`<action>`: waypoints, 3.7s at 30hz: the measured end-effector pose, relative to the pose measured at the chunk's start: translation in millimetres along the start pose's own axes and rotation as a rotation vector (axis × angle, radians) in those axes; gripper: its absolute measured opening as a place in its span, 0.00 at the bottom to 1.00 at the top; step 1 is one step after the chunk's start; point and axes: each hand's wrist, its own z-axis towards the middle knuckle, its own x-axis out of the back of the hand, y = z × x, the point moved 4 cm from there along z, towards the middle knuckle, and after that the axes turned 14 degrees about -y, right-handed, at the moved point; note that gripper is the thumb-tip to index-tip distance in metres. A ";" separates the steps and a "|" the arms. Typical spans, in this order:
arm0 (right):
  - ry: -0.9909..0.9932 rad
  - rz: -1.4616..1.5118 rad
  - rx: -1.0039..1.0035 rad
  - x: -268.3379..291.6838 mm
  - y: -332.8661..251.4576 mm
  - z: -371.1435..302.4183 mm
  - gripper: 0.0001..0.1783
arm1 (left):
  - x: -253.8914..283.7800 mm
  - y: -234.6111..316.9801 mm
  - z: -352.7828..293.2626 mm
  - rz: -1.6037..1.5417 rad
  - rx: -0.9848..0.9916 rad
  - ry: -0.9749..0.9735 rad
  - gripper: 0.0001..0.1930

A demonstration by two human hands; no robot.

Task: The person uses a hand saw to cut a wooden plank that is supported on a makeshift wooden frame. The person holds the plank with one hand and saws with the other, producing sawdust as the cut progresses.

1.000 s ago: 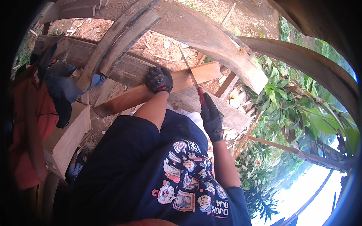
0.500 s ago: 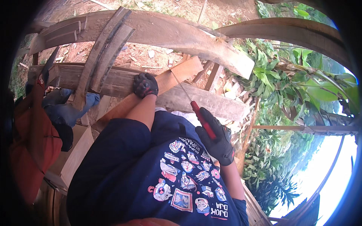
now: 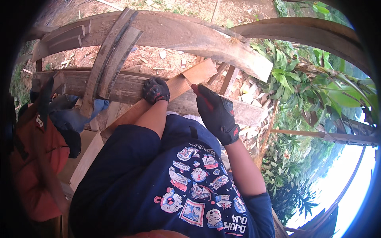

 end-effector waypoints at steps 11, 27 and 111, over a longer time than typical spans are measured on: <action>0.035 0.046 0.091 -21.7 20.4 31.9 0.21 | -13.2 -1.0 3.7 0.014 -0.020 0.090 0.18; -0.038 0.040 0.061 -118.7 86.9 173.6 0.22 | -13.3 -5.5 2.5 -0.028 -0.036 0.155 0.14; -0.019 0.018 0.082 -35.4 3.0 -16.5 0.28 | -15.1 -2.1 4.2 0.007 0.000 0.072 0.18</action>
